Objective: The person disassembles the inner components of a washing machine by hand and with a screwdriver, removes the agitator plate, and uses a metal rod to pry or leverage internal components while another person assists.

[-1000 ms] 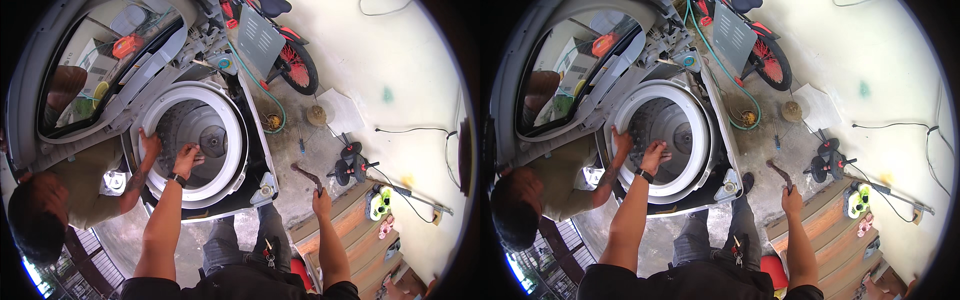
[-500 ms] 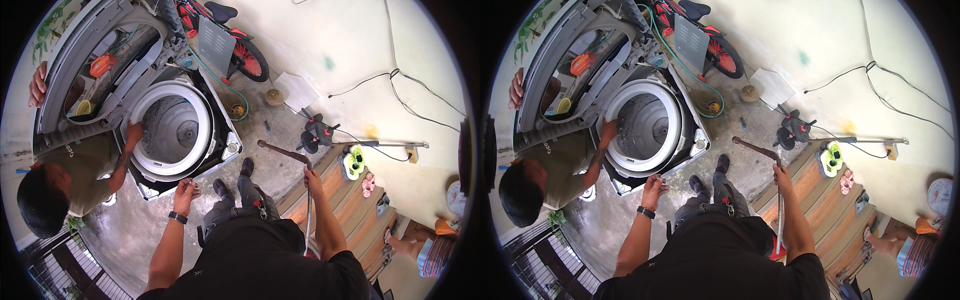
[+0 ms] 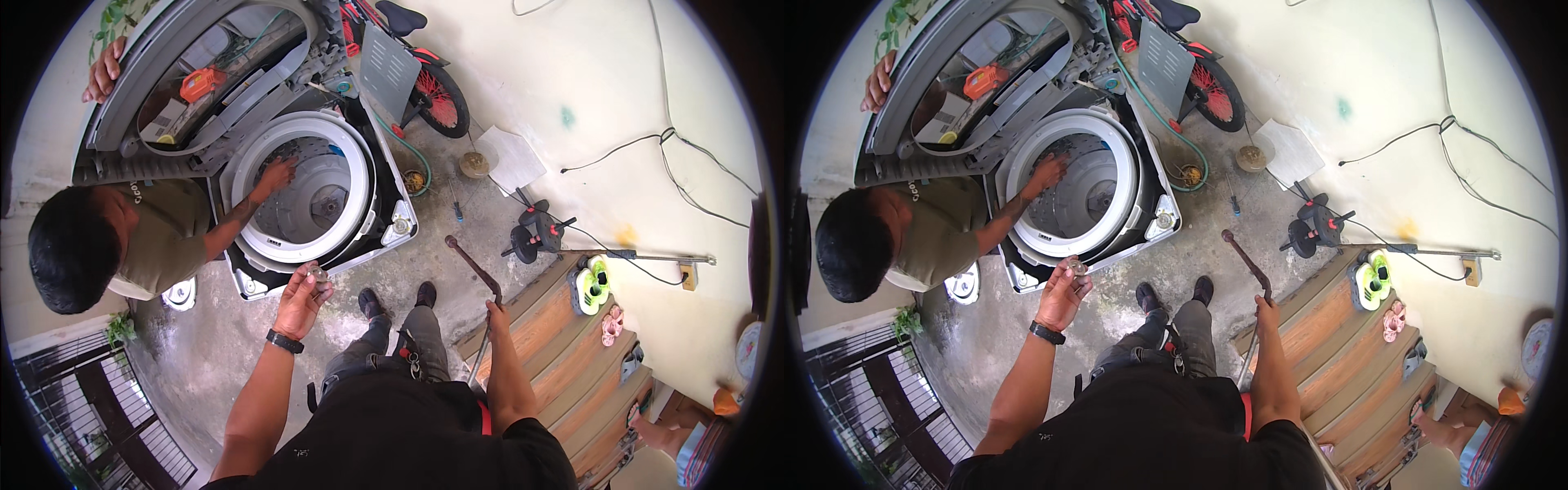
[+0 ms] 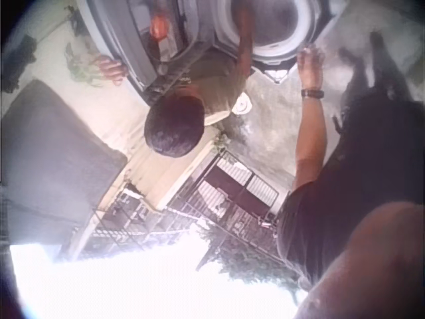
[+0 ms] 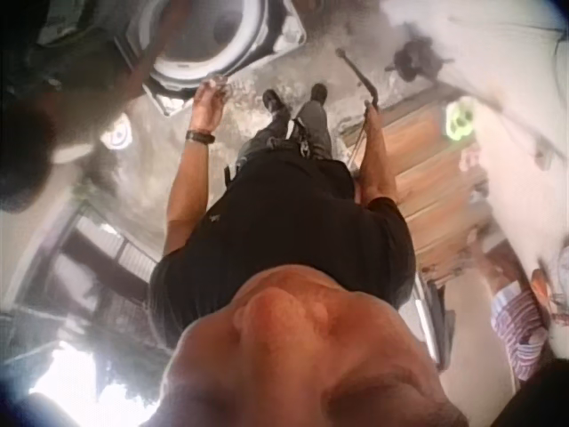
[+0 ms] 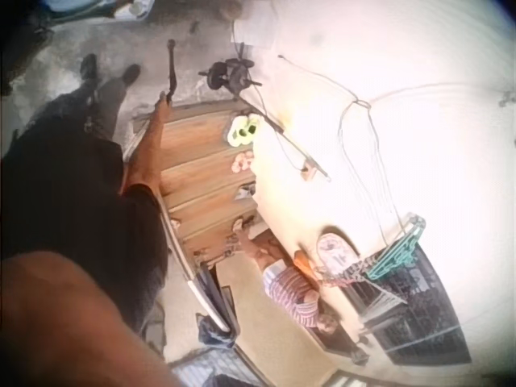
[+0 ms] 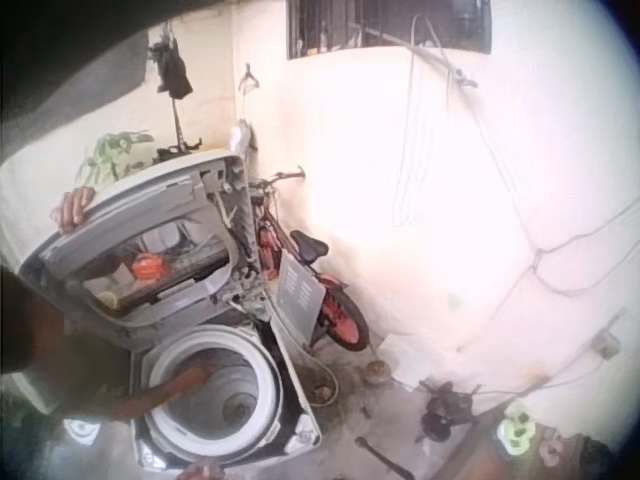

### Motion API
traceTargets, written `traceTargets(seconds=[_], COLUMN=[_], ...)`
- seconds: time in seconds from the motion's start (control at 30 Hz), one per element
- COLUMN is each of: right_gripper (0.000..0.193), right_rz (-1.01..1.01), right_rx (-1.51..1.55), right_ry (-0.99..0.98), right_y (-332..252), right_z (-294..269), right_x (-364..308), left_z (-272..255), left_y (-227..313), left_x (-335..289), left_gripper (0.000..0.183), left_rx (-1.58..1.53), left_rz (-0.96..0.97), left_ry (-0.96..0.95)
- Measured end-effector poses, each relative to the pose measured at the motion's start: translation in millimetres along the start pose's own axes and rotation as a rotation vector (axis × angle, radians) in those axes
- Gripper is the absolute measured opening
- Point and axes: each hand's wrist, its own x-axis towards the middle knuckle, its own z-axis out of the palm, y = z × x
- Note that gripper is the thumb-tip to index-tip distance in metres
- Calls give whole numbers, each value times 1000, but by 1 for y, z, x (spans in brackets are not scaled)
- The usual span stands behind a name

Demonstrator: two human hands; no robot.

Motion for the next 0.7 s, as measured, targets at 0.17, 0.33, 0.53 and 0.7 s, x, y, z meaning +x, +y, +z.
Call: traceTargets(seconds=[0.17, 0.33, 0.53, 0.7], right_gripper=[18, 21, 34, 38], right_rz=[132, 203, 216, 231], right_rx=[138, 194, 50, -135], right_ry=[-3, 49, 93, 156], right_y=[19, 28, 59, 61], right_z=[-23, -81, -161, -218], right_x=[32, 62, 90, 83], left_z=[37, 139, 291, 390], left_y=[-8, -85, -262, -512], left_x=[12, 66, 186, 278], left_gripper=[43, 49, 41, 54], left_rx=[330, 678, 1188, 1374], left_rz=[71, 68, 168, 156], left_ry=[36, -102, -508, -1076])
